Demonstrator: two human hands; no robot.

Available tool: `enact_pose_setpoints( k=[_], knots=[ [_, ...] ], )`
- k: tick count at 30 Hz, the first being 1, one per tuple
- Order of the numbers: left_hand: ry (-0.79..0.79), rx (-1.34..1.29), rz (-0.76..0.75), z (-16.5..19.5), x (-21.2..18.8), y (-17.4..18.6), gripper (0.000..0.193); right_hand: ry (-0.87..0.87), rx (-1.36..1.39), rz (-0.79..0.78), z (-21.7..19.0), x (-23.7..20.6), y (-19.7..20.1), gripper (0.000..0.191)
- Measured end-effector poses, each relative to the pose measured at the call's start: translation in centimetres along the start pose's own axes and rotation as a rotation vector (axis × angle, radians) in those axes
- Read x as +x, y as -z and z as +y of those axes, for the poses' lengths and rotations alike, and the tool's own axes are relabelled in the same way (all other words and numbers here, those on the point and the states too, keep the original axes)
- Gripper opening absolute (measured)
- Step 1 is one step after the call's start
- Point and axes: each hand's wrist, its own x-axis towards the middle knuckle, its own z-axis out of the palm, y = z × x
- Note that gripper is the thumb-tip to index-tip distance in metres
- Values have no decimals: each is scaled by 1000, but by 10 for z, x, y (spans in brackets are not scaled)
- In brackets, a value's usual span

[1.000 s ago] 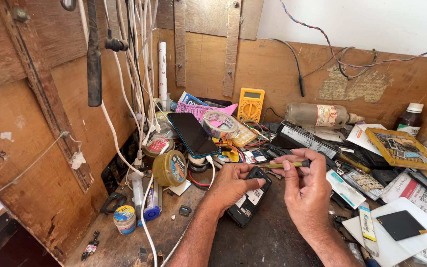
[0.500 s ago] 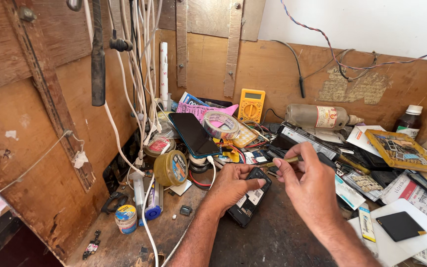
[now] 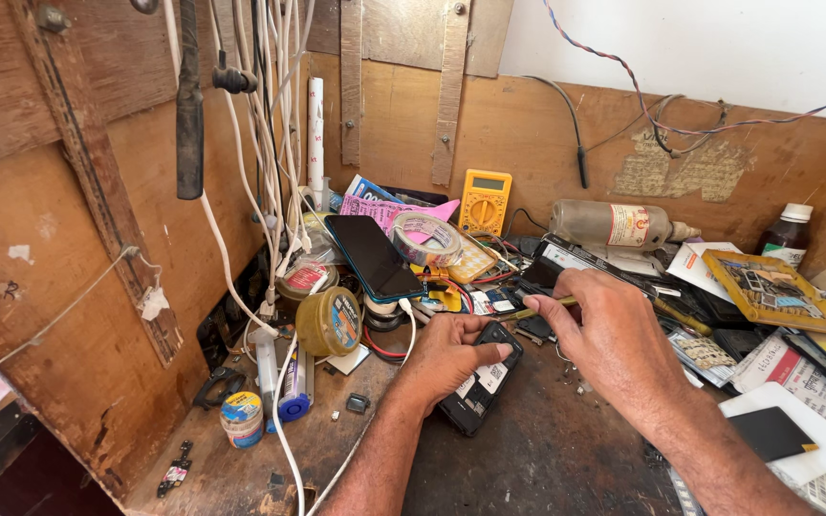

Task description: The person handles a small electronic device, removes a white sticker from its back, and uses a screwdriver to unscrew and remove the back cover. The person then manipulates internal components and places the back cover aside.

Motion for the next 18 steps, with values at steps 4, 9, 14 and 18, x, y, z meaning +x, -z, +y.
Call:
enact_pose_setpoints(
  k=[4, 9, 14, 18],
  knots=[
    [10, 5, 6, 0, 1, 0, 41, 75, 107, 4, 3, 2, 0, 25],
    [-22, -26, -16, -3, 2, -1, 39, 118, 81, 49, 1, 1, -1, 24],
    [-34, -12, -6, -5, 4, 0, 38, 6, -25, -52, 1, 1, -1, 30],
    [-18, -22, -6, -5, 5, 0, 38, 189, 69, 21, 5, 2, 1, 25]
  ],
)
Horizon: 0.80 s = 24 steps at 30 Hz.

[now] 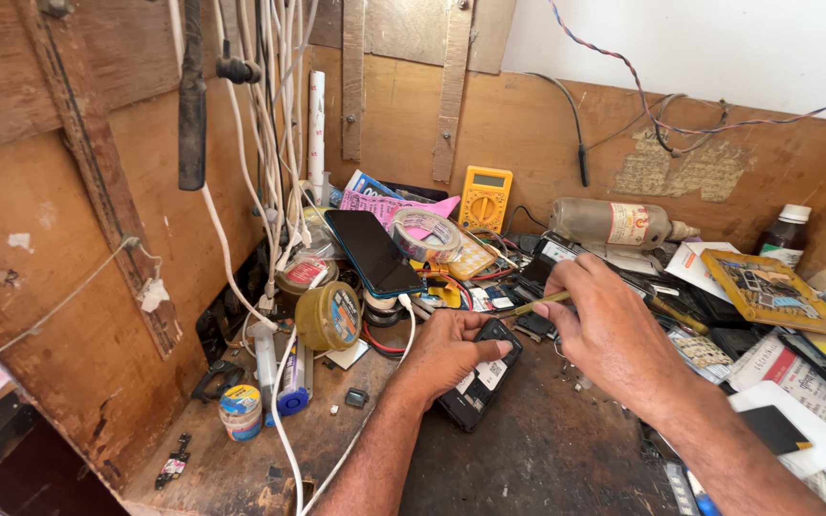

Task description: The person handles a small electronic device, removes a white sticker from its back, and uses a screwdriver to unscrew and remove the back cover. The person then manipulates internal components and places the back cover aside.

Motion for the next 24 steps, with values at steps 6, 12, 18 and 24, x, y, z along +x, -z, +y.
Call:
enact_pose_setpoints(
  k=[6, 12, 18, 24],
  knots=[
    [-30, 46, 5, 1, -2, 1, 35, -203, -177, -119, 1, 2, -2, 31],
    [-16, 50, 9, 1, -2, -1, 35, -74, -34, -82, 2, 2, 0, 22],
    [-43, 47, 13, -1, -1, 1, 34, -113, -84, -136, 1, 9, -2, 25],
    [-49, 29, -5, -2, 2, -2, 33, -28, -56, -73, 0, 5, 0, 22]
  ],
)
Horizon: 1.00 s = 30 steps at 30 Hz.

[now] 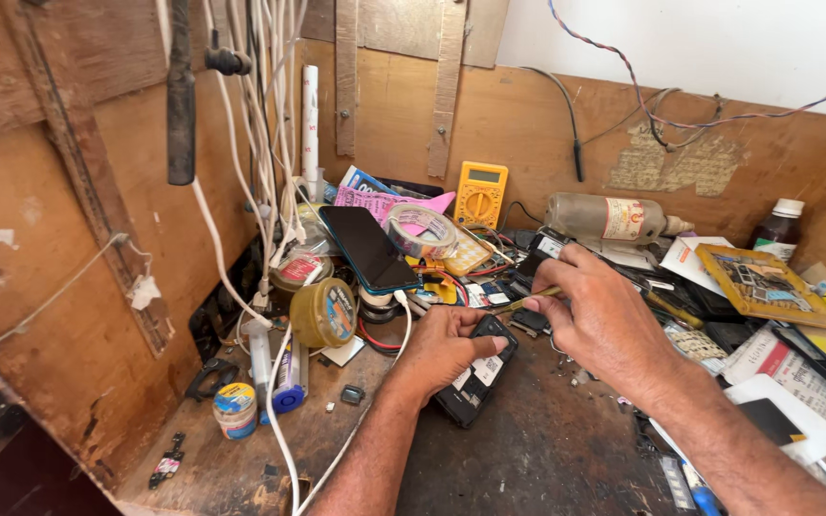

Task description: The person handles a small electronic device, removes a white sticker from its back, and uses a screwdriver to unscrew and remove the back cover. The person then manipulates internal components and places the back cover aside.

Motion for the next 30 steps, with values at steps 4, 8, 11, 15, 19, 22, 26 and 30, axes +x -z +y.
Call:
enact_pose_setpoints(
  k=[4, 8, 11, 15, 19, 22, 26, 30],
  knots=[
    [1, 49, 30, -1, -1, 2, 33, -129, -98, -15, -2, -2, -6, 29],
    [-8, 28, 14, -3, 0, 2, 33, 39, -5, 21, 5, -3, -2, 25],
    [-2, -39, -7, -3, 1, 0, 33, 30, 42, 24, 6, -4, -3, 21],
    [-15, 31, 19, -1, -2, 2, 31, -117, -57, -2, 0, -3, -7, 25],
    [-14, 58, 26, 0, -2, 1, 31, -53, -19, -10, -2, -3, -4, 22],
    [1, 12, 6, -1, -1, 1, 30, -59, 54, -29, 0, -2, -2, 22],
    [-47, 39, 21, -2, 0, 1, 30, -148, -71, -27, 0, 3, -7, 26],
    [-36, 60, 25, -3, 0, 1, 29, -151, -120, -92, 5, 3, -5, 30]
  ],
)
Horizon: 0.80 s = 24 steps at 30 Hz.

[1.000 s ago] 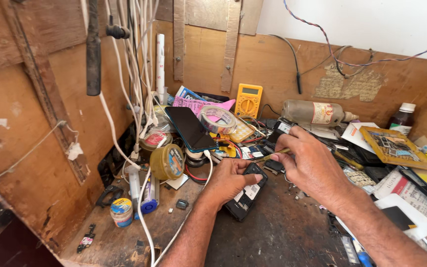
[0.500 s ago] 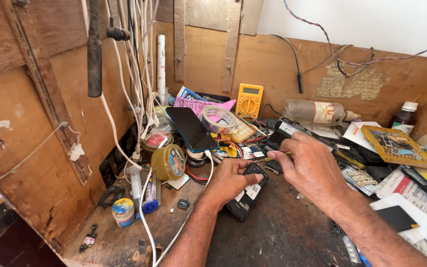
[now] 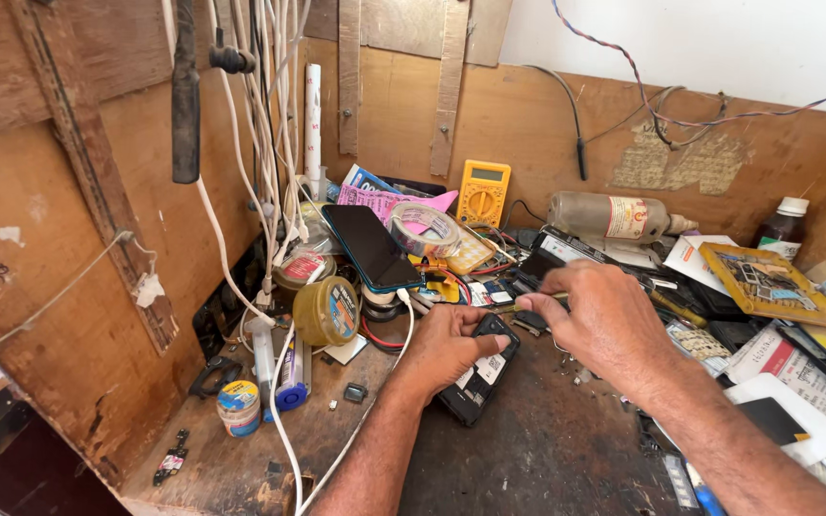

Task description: The person handles a small electronic device, removes a white sticker from its back, and uses a screwdriver to unscrew and remove the back cover. The person then manipulates internal components and places the back cover aside.

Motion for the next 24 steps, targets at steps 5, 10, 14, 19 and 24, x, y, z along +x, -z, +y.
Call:
enact_pose_setpoints(
  k=[5, 10, 14, 19, 24],
  knots=[
    [16, 2, -4, 1, -1, 0, 30, 101, 109, 43, -2, -3, 2, 25],
    [10, -6, 7, 3, -1, 0, 29, -110, 38, -17, -13, -4, 4, 26],
    [13, -9, -9, 3, -1, 0, 31, -31, 36, -19, -13, -4, 9, 26],
    [26, 34, 5, 1, 0, -1, 31, 44, 71, 35, -11, -3, 8, 21],
    [2, 32, 8, -2, 2, 1, 30, -190, 47, -41, -15, 0, 2, 29]
  ],
)
